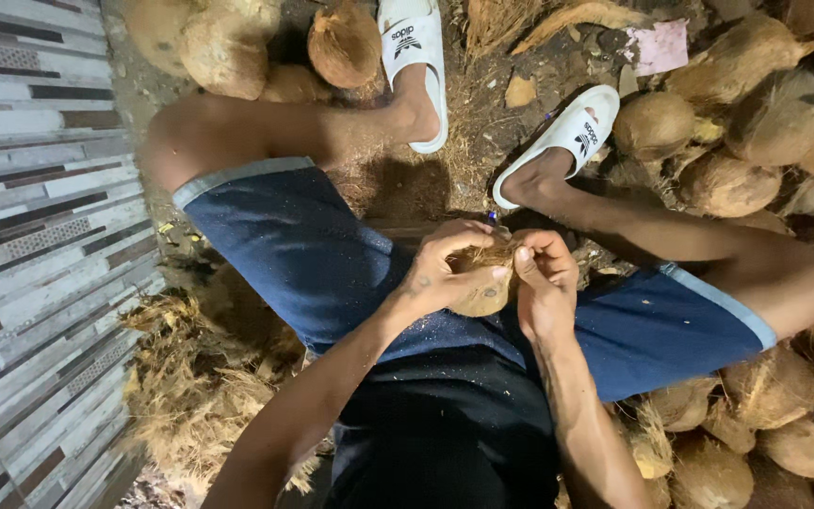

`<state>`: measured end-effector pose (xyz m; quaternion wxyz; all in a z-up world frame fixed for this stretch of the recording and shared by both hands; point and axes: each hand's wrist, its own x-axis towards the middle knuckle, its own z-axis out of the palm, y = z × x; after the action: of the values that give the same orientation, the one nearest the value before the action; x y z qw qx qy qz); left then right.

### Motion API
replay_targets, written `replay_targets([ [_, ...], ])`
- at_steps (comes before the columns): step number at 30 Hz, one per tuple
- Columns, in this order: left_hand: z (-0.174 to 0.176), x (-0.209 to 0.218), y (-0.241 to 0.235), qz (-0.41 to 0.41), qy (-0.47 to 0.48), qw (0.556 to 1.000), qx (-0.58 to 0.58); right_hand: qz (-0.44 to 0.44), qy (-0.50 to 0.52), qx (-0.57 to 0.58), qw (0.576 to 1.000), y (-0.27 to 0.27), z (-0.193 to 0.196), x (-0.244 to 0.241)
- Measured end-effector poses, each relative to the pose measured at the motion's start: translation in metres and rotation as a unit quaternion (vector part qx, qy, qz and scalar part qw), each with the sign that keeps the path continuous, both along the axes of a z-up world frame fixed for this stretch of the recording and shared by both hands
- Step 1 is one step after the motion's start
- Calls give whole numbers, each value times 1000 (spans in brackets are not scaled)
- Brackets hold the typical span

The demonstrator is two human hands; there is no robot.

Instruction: The person sits cross-legged on the floor and uses their hands to peel the fibrous husk off a coconut. They rotate the coconut and pull away the fibers, then place the peeled coconut on the floor and pick up another one to continue the process.

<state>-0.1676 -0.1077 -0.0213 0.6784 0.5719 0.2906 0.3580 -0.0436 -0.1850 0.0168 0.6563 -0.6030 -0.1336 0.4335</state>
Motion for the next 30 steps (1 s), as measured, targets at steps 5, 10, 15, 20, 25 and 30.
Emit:
replay_targets([
  [5,-1,-1,-6,1,34,999,-29,46,-55,-24,997,0,7,-1],
  [10,31,5,4,-16,55,998,-39,29,-58,-3,998,-10,-2,1],
  [15,22,10,4,-14,42,999,13,-47,31,-18,998,-28,-38,8],
  [20,29,18,4,0,55,998,15,-100,42,-52,993,-22,-35,3],
  [25,27,23,8,18,49,998,30,-12,-131,-81,988,-27,-18,9],
  [30,29,19,14,33,34,998,45,125,-291,-150,937,-16,14,17],
])
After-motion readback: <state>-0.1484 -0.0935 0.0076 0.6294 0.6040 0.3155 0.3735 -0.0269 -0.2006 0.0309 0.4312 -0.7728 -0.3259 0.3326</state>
